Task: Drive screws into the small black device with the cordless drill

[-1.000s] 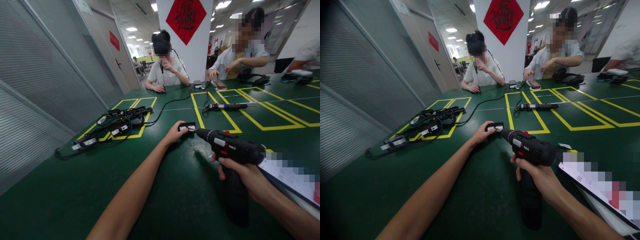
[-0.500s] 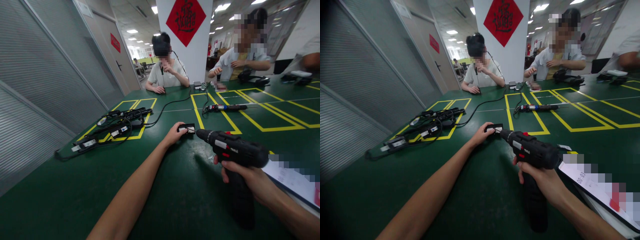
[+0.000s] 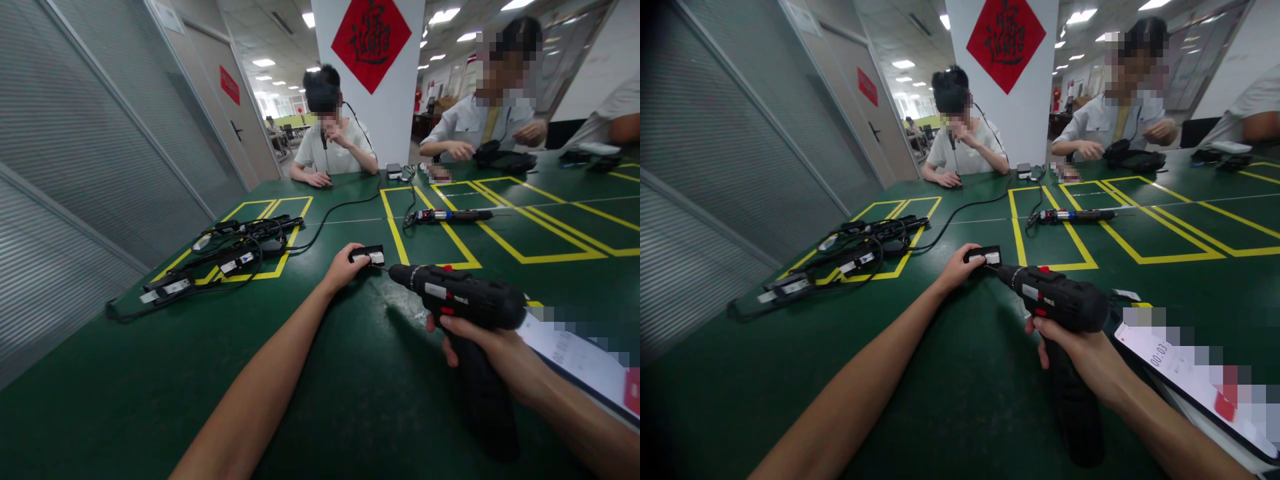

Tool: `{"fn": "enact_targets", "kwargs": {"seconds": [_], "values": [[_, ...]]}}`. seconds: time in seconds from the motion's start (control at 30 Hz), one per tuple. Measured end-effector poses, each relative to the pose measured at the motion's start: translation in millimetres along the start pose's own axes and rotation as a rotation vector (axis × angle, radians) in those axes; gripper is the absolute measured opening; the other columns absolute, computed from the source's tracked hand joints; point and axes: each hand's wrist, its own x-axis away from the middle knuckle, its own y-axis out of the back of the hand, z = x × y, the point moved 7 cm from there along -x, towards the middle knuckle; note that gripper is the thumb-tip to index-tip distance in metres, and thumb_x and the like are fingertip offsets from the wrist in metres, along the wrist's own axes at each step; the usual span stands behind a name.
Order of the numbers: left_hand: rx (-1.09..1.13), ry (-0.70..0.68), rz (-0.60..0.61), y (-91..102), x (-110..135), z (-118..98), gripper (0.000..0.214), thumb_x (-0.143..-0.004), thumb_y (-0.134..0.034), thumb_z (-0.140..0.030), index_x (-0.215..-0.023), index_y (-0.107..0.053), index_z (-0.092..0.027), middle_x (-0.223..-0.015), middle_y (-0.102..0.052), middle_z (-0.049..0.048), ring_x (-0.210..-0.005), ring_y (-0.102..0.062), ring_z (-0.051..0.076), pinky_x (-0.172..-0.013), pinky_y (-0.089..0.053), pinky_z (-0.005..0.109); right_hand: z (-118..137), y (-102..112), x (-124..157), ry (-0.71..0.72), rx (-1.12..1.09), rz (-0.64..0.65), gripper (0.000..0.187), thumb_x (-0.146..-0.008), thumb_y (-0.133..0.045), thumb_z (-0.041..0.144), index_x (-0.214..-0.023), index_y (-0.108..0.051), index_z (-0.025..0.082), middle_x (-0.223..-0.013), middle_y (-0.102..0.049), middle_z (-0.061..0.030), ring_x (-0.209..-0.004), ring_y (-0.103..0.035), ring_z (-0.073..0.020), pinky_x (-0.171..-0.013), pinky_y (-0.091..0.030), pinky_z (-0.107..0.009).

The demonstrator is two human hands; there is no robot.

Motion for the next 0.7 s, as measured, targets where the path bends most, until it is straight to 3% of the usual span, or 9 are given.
{"fn": "enact_targets", "kwargs": {"seconds": [0.37, 0.7], "values": [[0.019, 0.016, 0.017, -0.8, 1.8, -0.5, 0.042, -0.073, -0.059, -0.043, -0.105, -0.056, -0.016, -0.094, -0.062, 0.0047, -0.081, -0.058, 0.016, -0.073, -0.046, 0.027, 0.6, -4.6, 1.4, -0.003, -0.049, -0.010, 0.029, -0.084, -0.052, 0.040, -0.089, -0.063, 0.014, -0.055, -0.061, -0.0018, -0.053, -0.055, -0.0160, -0.051, -0.039, -0.029], [0.026, 0.006, 0.017, -1.9, 0.5, 3.2, 0.041, -0.072, -0.059, -0.042, -0.104, -0.056, -0.016, -0.092, -0.062, 0.0040, -0.079, -0.058, 0.015, -0.072, -0.047, 0.026, -4.1, -3.5, -1.2, -0.034, -0.072, -0.010, 0.025, -0.083, -0.054, 0.041, -0.088, -0.065, 0.019, -0.057, -0.062, -0.0007, -0.051, -0.054, -0.0147, -0.049, -0.038, -0.027]]}}
